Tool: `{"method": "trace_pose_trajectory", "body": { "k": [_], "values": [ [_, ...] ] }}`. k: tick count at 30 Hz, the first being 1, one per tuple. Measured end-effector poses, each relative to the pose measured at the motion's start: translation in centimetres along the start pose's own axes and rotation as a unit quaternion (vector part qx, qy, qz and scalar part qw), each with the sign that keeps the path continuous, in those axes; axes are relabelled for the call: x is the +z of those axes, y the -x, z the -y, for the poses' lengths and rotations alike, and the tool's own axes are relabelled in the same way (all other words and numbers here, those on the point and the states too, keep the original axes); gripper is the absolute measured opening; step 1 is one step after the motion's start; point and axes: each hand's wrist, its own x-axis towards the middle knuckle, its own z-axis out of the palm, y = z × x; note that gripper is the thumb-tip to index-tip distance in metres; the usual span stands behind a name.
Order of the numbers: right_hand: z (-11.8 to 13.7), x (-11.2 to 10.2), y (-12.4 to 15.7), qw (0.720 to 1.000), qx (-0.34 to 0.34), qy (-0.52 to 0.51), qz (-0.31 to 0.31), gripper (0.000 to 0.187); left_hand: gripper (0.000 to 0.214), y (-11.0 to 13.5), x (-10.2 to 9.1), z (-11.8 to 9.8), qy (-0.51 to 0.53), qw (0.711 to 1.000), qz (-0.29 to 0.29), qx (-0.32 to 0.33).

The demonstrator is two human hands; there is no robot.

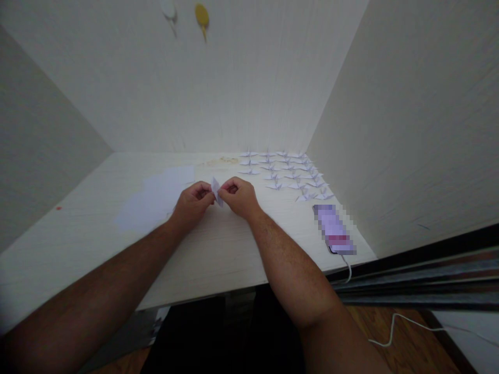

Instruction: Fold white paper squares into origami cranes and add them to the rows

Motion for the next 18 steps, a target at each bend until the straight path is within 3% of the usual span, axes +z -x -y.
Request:
{"method": "trace_pose_trajectory", "body": {
  "k": [5,9,18],
  "values": [
    [-0.32,0.1,-0.12,0.998,0.008,-0.05,0.028,0.013,0.011,0.09,0.01,-0.26,0.033,0.999,0.031,-0.007],
    [0.01,0.05,0.1,0.999,-0.016,-0.025,0.037,0.013,0.008,0.13,0.01,-0.42,0.047,0.998,0.036,-0.013],
    [-0.3,0.13,0.37,0.998,-0.068,0.008,0.006,0.011,0.014,0.1,0.02,-0.47,0.07,0.997,0.021,-0.007]
  ]
}}
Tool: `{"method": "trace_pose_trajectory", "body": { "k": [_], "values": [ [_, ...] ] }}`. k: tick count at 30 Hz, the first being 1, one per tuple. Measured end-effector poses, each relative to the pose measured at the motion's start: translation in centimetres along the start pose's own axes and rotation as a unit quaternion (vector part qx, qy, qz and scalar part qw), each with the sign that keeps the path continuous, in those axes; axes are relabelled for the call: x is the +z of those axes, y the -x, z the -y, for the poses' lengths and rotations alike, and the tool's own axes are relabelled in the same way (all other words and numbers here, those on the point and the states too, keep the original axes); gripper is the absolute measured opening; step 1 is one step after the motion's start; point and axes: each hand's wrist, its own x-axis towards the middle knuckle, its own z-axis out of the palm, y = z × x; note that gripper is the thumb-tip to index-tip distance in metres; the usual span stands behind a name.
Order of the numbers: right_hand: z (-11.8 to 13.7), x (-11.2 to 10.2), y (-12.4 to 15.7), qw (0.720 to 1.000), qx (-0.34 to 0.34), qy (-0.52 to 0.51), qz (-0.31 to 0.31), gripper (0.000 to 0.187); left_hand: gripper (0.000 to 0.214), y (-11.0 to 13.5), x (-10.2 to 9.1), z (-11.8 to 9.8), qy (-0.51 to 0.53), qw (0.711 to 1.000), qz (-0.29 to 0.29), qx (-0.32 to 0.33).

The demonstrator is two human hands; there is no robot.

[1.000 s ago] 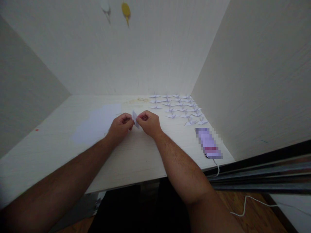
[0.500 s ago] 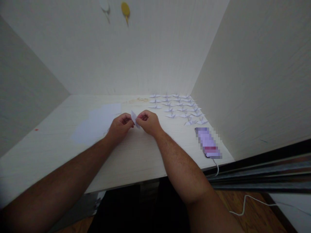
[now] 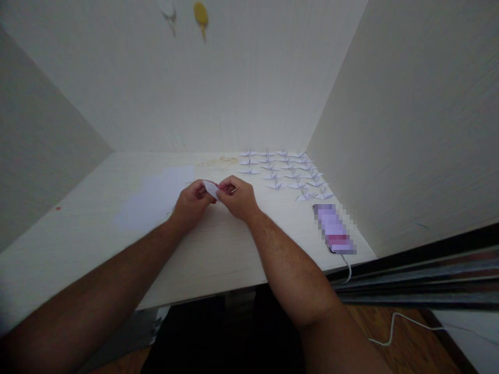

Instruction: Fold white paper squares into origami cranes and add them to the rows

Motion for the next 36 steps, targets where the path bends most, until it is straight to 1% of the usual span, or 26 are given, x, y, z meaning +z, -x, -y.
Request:
{"method": "trace_pose_trajectory", "body": {
  "k": [4,7,11,15,19,22,25,31,36],
  "values": [
    [0.0,0.0,0.0,1.0,-0.005,0.005,-0.005,0.011,0.003,0.2,0.1,-0.5,-0.041,0.999,-0.004,0.01],
    [0.0,0.1,0.0,1.0,0.006,0.012,-0.012,0.011,0.002,0.3,0.2,-0.7,-0.049,0.999,-0.014,0.013],
    [0.0,0.1,0.0,1.0,0.019,-0.004,-0.008,0.011,0.004,0.4,0.2,-0.8,-0.046,0.999,-0.01,0.011],
    [0.0,0.0,-0.2,0.999,0.036,-0.03,-0.003,0.013,0.006,0.3,0.1,-0.5,-0.016,1.0,-0.003,-0.014],
    [0.0,-0.1,-0.4,0.996,0.057,-0.064,0.007,0.016,0.016,0.0,-0.1,0.3,0.043,0.997,0.015,-0.055],
    [0.0,-0.1,-0.5,0.994,0.064,-0.085,0.012,0.018,0.021,-0.1,-0.1,0.8,0.088,0.993,0.023,-0.072],
    [0.1,-0.1,-0.5,0.99,0.077,-0.116,0.027,0.021,0.02,-0.1,-0.1,1.0,0.118,0.99,0.041,-0.073],
    [0.3,-0.3,-0.6,0.975,0.111,-0.174,0.078,0.026,0.02,0.1,-0.2,1.0,0.131,0.986,0.083,-0.061],
    [0.4,-0.4,-0.6,0.97,0.113,-0.194,0.09,0.029,0.021,0.0,-0.3,1.3,0.125,0.986,0.096,-0.058]
  ]
}}
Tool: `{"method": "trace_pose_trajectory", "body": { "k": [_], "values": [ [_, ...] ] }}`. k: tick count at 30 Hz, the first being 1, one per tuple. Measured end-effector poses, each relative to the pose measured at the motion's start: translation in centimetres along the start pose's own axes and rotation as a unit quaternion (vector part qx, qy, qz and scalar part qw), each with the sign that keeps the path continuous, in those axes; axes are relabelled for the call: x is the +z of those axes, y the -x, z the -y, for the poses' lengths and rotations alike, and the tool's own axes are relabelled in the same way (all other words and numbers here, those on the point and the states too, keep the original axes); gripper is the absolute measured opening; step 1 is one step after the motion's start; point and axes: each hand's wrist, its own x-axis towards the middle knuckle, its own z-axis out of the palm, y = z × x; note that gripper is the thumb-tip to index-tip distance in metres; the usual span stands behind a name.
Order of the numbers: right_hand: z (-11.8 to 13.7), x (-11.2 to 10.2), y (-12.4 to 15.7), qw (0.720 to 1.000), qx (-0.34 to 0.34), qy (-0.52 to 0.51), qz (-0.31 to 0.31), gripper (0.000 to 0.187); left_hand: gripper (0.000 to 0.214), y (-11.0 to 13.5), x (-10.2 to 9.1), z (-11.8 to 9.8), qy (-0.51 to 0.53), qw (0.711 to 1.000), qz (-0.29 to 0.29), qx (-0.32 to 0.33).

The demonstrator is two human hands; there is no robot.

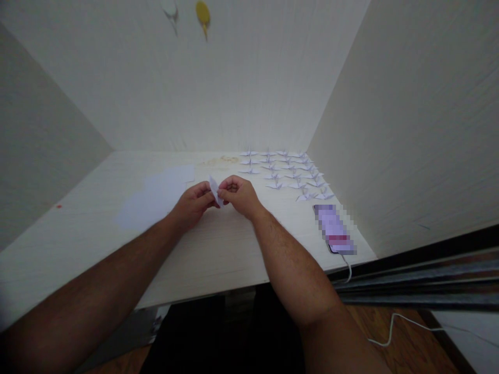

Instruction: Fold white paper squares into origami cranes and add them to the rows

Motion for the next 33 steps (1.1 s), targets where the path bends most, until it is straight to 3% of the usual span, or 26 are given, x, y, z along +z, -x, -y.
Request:
{"method": "trace_pose_trajectory", "body": {
  "k": [12,22,33],
  "values": [
    [0.0,-0.1,0.0,1.0,-0.003,0.015,0.005,0.024,0.021,-0.1,0.0,-0.1,0.012,1.0,-0.007,-0.004],
    [-0.1,-0.2,-0.1,1.0,-0.002,0.025,-0.013,0.022,0.014,0.0,-0.2,-0.7,-0.112,0.993,-0.025,0.026],
    [-0.3,0.0,-0.2,0.999,-0.016,0.016,-0.03,0.02,0.017,0.2,0.1,-1.3,-0.14,0.988,-0.057,0.039]
  ]
}}
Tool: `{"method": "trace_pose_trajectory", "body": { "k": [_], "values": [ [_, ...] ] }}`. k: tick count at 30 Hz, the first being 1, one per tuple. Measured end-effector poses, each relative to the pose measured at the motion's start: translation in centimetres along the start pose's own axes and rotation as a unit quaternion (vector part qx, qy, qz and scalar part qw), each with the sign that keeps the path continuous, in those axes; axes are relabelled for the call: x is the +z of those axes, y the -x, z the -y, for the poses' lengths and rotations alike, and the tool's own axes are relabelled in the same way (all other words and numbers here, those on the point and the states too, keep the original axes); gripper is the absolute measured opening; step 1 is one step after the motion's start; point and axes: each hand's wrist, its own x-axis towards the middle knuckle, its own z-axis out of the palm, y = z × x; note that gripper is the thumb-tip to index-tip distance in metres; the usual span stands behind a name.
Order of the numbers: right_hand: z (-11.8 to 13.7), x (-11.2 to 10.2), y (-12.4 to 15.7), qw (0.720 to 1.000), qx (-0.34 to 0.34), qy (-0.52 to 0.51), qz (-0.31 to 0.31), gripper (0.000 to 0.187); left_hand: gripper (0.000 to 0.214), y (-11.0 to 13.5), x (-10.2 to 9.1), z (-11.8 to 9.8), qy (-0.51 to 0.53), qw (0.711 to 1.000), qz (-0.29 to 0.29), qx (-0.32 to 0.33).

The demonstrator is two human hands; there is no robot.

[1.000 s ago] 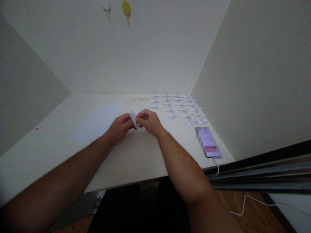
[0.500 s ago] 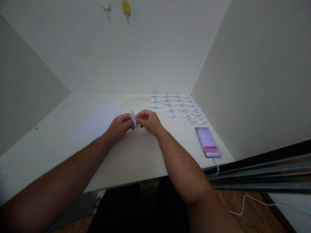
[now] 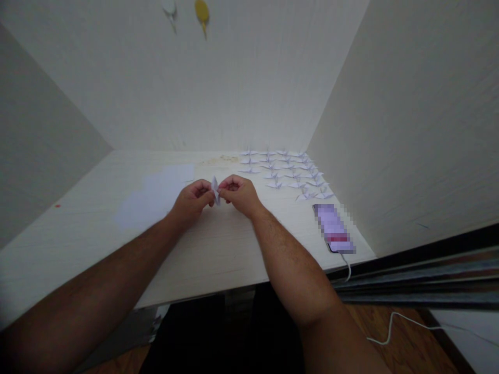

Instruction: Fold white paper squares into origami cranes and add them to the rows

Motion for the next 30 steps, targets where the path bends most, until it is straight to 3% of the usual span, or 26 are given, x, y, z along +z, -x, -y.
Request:
{"method": "trace_pose_trajectory", "body": {
  "k": [9,20,30],
  "values": [
    [0.17,-0.13,0.04,1.0,-0.007,-0.009,0.016,0.021,0.016,-0.11,0.06,0.32,0.001,1.0,-0.003,0.013],
    [-0.23,0.52,0.12,0.997,-0.043,0.046,-0.054,0.018,0.014,-0.18,0.28,0.69,-0.001,0.997,-0.071,0.016],
    [-0.26,0.4,0.15,0.997,-0.023,0.048,-0.05,0.02,0.016,-0.1,0.29,0.68,0.008,0.997,-0.076,0.019]
  ]
}}
